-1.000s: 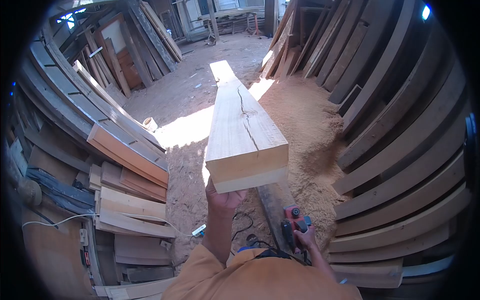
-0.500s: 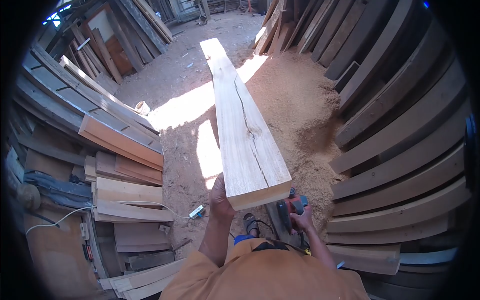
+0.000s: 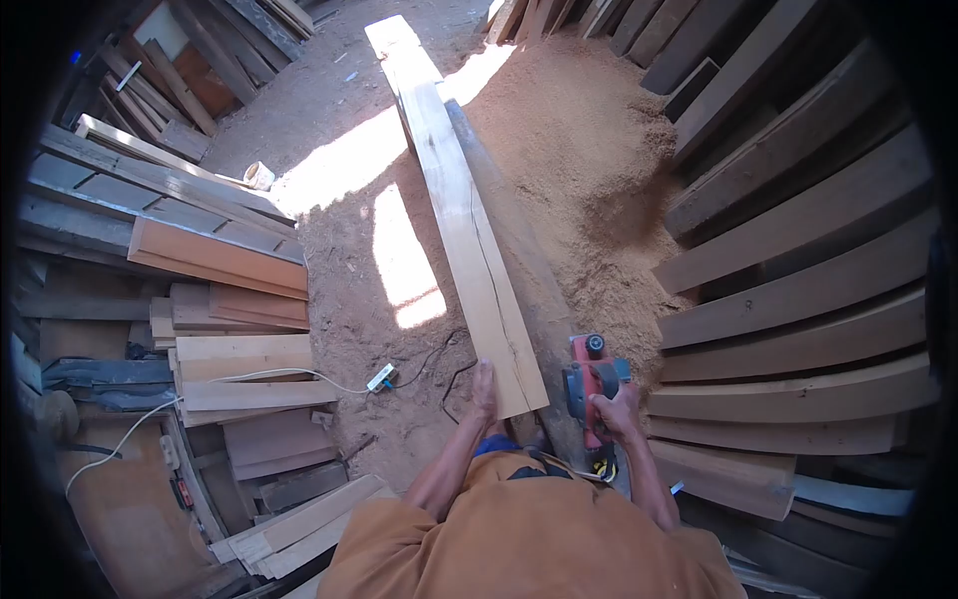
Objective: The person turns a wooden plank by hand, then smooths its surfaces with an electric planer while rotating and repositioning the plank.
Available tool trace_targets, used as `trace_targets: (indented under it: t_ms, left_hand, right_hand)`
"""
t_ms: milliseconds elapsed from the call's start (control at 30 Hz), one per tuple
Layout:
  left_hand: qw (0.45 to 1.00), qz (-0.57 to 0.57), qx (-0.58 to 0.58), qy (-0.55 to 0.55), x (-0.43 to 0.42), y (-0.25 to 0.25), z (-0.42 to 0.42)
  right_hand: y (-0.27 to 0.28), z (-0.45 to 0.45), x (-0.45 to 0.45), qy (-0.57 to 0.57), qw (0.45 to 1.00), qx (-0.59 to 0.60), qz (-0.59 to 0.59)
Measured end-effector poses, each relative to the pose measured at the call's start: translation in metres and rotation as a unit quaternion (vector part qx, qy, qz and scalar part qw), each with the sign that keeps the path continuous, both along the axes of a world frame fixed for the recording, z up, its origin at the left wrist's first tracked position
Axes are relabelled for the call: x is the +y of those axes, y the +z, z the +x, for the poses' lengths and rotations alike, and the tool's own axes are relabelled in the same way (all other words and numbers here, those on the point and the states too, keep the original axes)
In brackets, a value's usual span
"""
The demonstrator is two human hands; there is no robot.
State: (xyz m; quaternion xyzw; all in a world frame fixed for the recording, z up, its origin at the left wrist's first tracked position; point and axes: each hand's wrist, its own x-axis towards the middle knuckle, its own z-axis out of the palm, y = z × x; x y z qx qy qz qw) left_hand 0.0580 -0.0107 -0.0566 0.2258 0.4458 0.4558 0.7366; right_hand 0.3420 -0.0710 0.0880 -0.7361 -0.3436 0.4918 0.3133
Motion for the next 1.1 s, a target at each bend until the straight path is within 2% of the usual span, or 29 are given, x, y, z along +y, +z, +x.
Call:
trace_targets:
  t_ms: [67,133,200,267,367,467,567,667,767,867,967,1067,1100]
  left_hand:
    - [0.996,0.033,0.074,-0.023,-0.003,-0.016,-0.006]
    - [0.996,-0.008,0.078,0.039,-0.001,-0.016,0.005]
    - [0.993,-0.036,0.101,0.053,0.007,-0.010,0.010]
    - [0.988,-0.061,0.139,0.017,0.009,0.001,0.013]
    - [0.948,-0.048,0.310,-0.056,0.011,-0.031,0.012]
    - [0.865,-0.055,0.395,-0.305,0.033,-0.055,-0.012]
    - [0.917,0.017,0.353,-0.186,0.021,-0.052,-0.012]
    - [0.968,-0.137,0.165,-0.127,0.011,-0.035,-0.001]
    - [0.978,-0.170,0.096,-0.076,-0.003,-0.027,0.003]
    - [0.973,-0.228,0.019,0.016,-0.021,-0.012,0.011]
    - [0.949,-0.307,0.033,0.068,-0.036,-0.037,0.006]
    - [0.961,-0.243,0.103,-0.080,-0.069,-0.123,-0.013]
    - [0.954,-0.107,0.209,-0.186,-0.082,-0.126,-0.014]
  right_hand:
    - [0.003,0.007,-0.007,0.004,1.000,-0.017,0.008]
    - [0.005,0.015,-0.009,0.012,1.000,-0.012,-0.022]
    - [0.010,0.017,-0.004,0.009,0.999,0.021,-0.031]
    - [0.021,0.014,-0.002,-0.005,0.997,0.072,-0.009]
    - [0.031,0.010,0.009,0.037,0.999,0.021,0.020]
    - [0.066,-0.004,0.026,0.088,0.996,0.001,0.004]
    - [0.066,-0.020,0.032,0.117,0.989,-0.019,0.087]
    - [0.043,-0.025,0.026,0.116,0.985,0.127,0.022]
    - [0.039,-0.037,0.013,0.135,0.979,0.154,0.014]
    - [0.033,-0.046,-0.005,0.181,0.975,0.126,0.018]
    - [0.033,-0.056,-0.021,0.196,0.972,0.125,0.023]
    - [0.005,-0.067,-0.034,0.212,0.970,0.098,0.064]
    - [-0.010,-0.072,-0.036,0.209,0.971,0.079,0.088]
